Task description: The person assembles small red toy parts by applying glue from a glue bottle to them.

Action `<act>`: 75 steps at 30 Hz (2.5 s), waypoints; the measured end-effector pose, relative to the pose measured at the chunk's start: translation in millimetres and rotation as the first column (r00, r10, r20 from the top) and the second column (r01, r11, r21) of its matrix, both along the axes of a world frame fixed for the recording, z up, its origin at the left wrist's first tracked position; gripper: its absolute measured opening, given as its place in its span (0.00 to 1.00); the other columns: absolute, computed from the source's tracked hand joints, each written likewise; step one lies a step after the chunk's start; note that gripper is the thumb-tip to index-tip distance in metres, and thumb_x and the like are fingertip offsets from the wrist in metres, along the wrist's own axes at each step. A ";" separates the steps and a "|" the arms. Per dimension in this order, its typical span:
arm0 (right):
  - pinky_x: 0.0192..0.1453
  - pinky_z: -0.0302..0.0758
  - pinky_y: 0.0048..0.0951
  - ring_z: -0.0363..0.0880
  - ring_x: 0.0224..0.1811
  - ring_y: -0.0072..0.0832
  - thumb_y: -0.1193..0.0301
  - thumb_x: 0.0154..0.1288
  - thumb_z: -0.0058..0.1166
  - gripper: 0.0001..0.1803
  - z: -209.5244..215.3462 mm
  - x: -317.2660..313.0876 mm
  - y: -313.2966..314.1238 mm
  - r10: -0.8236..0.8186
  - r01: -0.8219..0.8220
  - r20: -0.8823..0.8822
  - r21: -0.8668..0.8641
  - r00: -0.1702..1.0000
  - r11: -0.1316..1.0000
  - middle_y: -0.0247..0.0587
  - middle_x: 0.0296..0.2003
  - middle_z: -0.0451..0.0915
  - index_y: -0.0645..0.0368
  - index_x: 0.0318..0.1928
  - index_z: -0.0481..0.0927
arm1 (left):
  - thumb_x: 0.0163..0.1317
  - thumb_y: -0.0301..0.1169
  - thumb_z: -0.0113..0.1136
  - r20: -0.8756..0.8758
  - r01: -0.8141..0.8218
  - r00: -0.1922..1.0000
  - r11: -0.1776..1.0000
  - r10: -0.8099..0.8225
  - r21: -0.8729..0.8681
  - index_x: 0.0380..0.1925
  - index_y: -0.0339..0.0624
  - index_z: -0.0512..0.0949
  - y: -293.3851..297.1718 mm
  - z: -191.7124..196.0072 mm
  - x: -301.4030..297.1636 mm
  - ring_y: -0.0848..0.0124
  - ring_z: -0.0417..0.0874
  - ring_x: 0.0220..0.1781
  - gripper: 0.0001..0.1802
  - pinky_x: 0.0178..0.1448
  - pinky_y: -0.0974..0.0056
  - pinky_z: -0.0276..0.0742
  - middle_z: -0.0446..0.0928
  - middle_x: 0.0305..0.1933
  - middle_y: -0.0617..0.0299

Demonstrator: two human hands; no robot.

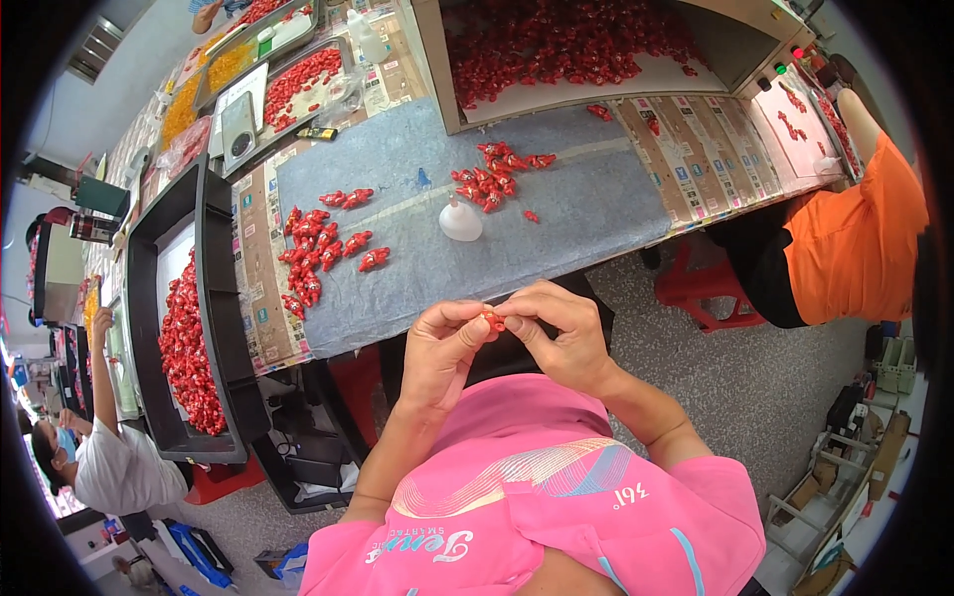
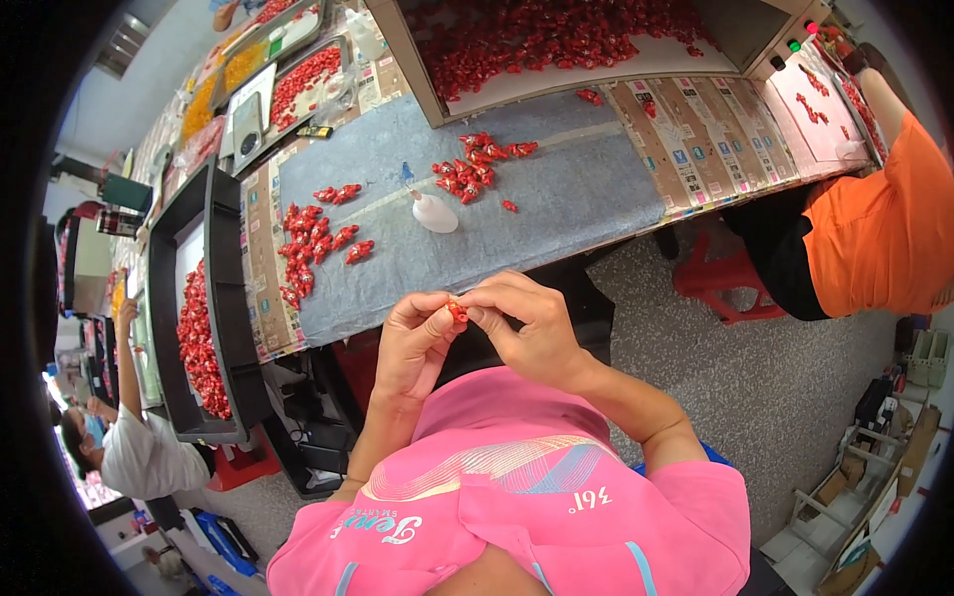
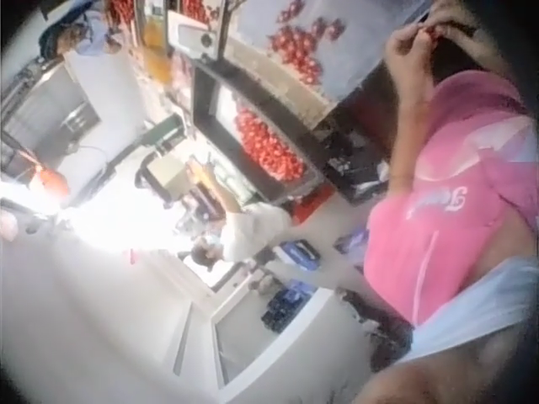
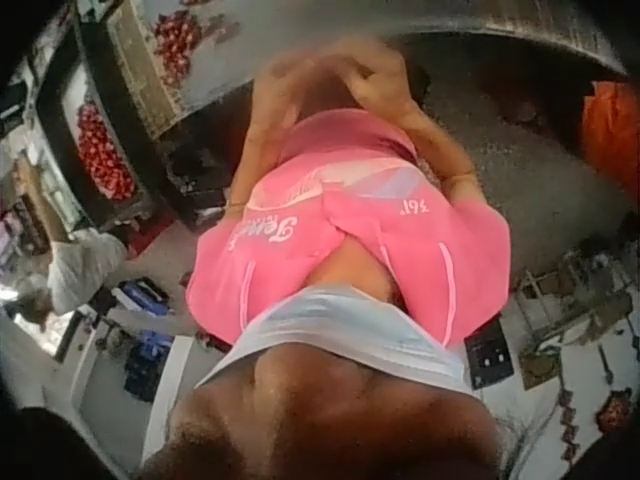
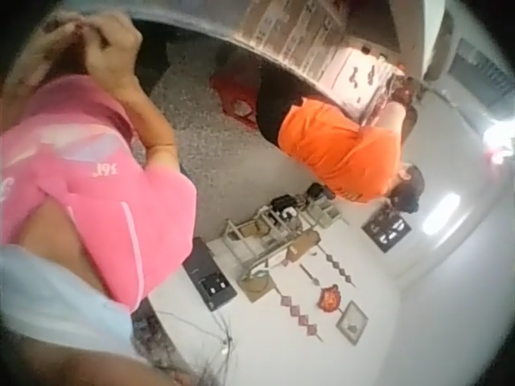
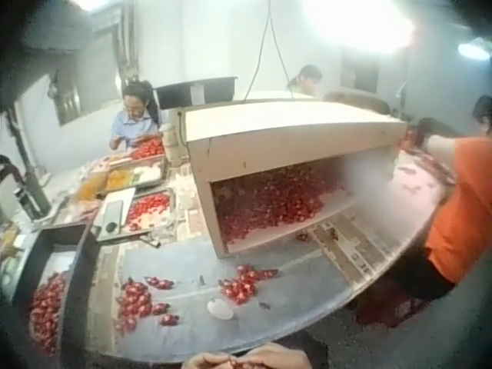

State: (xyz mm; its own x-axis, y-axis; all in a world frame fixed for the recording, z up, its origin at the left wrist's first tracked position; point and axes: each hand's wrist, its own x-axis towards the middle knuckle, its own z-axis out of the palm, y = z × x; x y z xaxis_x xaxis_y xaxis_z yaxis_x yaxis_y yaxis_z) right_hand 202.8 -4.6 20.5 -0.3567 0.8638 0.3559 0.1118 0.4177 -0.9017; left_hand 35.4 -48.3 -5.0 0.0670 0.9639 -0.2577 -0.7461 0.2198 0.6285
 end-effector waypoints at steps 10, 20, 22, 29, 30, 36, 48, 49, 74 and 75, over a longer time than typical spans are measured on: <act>0.37 0.76 0.25 0.81 0.34 0.29 0.79 0.58 0.60 0.07 -1.3 -4.4 -0.8 0.017 -0.017 -0.005 -0.009 1.000 1.000 0.42 0.32 0.82 0.62 0.39 0.83 | 0.59 0.19 0.60 -0.016 -0.025 1.000 1.000 0.025 -0.003 0.38 0.37 0.79 -3.7 -0.5 -4.2 0.68 0.83 0.41 0.07 0.47 0.66 0.82 0.80 0.41 0.54; 0.36 0.76 0.26 0.81 0.33 0.30 0.81 0.57 0.59 0.07 0.5 -7.3 3.9 0.065 -0.066 -0.009 -0.045 0.998 0.997 0.43 0.32 0.81 0.63 0.37 0.82 | 0.58 0.18 0.62 -0.004 -0.011 1.000 1.000 0.011 0.020 0.37 0.36 0.78 -1.9 -3.7 -13.0 0.68 0.83 0.42 0.08 0.49 0.66 0.82 0.80 0.41 0.54; 0.37 0.76 0.25 0.80 0.33 0.27 0.77 0.58 0.60 0.09 -0.4 -7.6 8.5 0.127 -0.127 -0.009 -0.015 0.992 0.992 0.42 0.34 0.82 0.62 0.41 0.82 | 0.57 0.19 0.62 -0.010 -0.003 1.000 0.999 0.004 0.047 0.38 0.37 0.78 -0.6 -0.4 -16.0 0.68 0.83 0.43 0.08 0.49 0.66 0.81 0.80 0.41 0.54; 0.38 0.75 0.25 0.79 0.33 0.26 0.76 0.60 0.59 0.11 6.9 -9.2 14.7 0.119 -0.119 0.010 -0.059 0.993 0.991 0.42 0.34 0.82 0.62 0.44 0.82 | 0.58 0.20 0.62 0.024 -0.058 0.998 0.997 0.057 0.054 0.41 0.37 0.77 -0.5 3.2 -34.3 0.70 0.82 0.42 0.11 0.49 0.67 0.81 0.80 0.41 0.56; 0.38 0.75 0.25 0.79 0.33 0.26 0.76 0.60 0.59 0.11 5.9 -7.9 15.4 0.128 -0.128 0.006 -0.057 0.992 0.990 0.42 0.34 0.82 0.62 0.44 0.82 | 0.57 0.20 0.63 -0.025 -0.085 0.996 0.995 0.086 0.052 0.41 0.37 0.77 -0.6 3.3 -38.8 0.71 0.82 0.42 0.11 0.48 0.67 0.81 0.80 0.41 0.57; 0.34 0.75 0.22 0.80 0.31 0.25 0.78 0.58 0.60 0.08 -6.1 -0.9 14.5 0.082 -0.079 0.062 -0.058 0.995 0.995 0.42 0.35 0.82 0.63 0.40 0.83 | 0.55 0.18 0.65 -0.407 -0.199 0.881 0.969 0.242 0.145 0.40 0.35 0.79 3.8 5.5 -76.3 0.73 0.82 0.40 0.11 0.47 0.70 0.79 0.80 0.40 0.60; 0.38 0.75 0.23 0.81 0.34 0.27 0.78 0.60 0.59 0.06 -9.8 0.6 11.3 0.094 -0.083 0.067 -0.148 0.993 0.986 0.42 0.33 0.82 0.63 0.38 0.83 | 0.45 0.20 0.69 -0.861 -0.042 -0.158 0.867 0.484 0.496 0.33 0.38 0.82 19.0 2.0 -109.2 0.64 0.78 0.38 0.12 0.42 0.64 0.73 0.80 0.34 0.59; 0.37 0.75 0.23 0.81 0.34 0.27 0.78 0.60 0.59 0.06 -10.4 1.3 11.7 0.098 -0.087 0.070 -0.147 0.993 0.985 0.42 0.33 0.82 0.63 0.38 0.83 | 0.44 0.21 0.69 -0.831 -0.004 -0.237 0.855 0.503 0.518 0.34 0.38 0.82 19.8 1.7 -109.4 0.63 0.77 0.39 0.13 0.44 0.63 0.73 0.80 0.34 0.59; 0.33 0.75 0.23 0.79 0.28 0.25 0.79 0.59 0.59 0.06 -20.4 23.6 20.9 0.020 -0.015 0.033 -0.141 0.999 0.990 0.42 0.32 0.82 0.64 0.38 0.83 | 0.47 0.18 0.67 -0.810 -0.051 -0.366 0.859 0.458 0.509 0.39 0.37 0.82 13.0 15.2 -92.3 0.61 0.79 0.41 0.15 0.46 0.62 0.74 0.79 0.38 0.55; 0.33 0.74 0.22 0.79 0.28 0.24 0.79 0.59 0.59 0.06 -21.2 25.4 22.7 -0.001 0.006 0.043 -0.113 0.999 0.994 0.42 0.32 0.82 0.64 0.38 0.83 | 0.47 0.18 0.66 -0.818 -0.052 -0.327 0.855 0.473 0.516 0.38 0.38 0.82 12.1 19.0 -83.2 0.62 0.79 0.40 0.15 0.46 0.63 0.74 0.79 0.37 0.55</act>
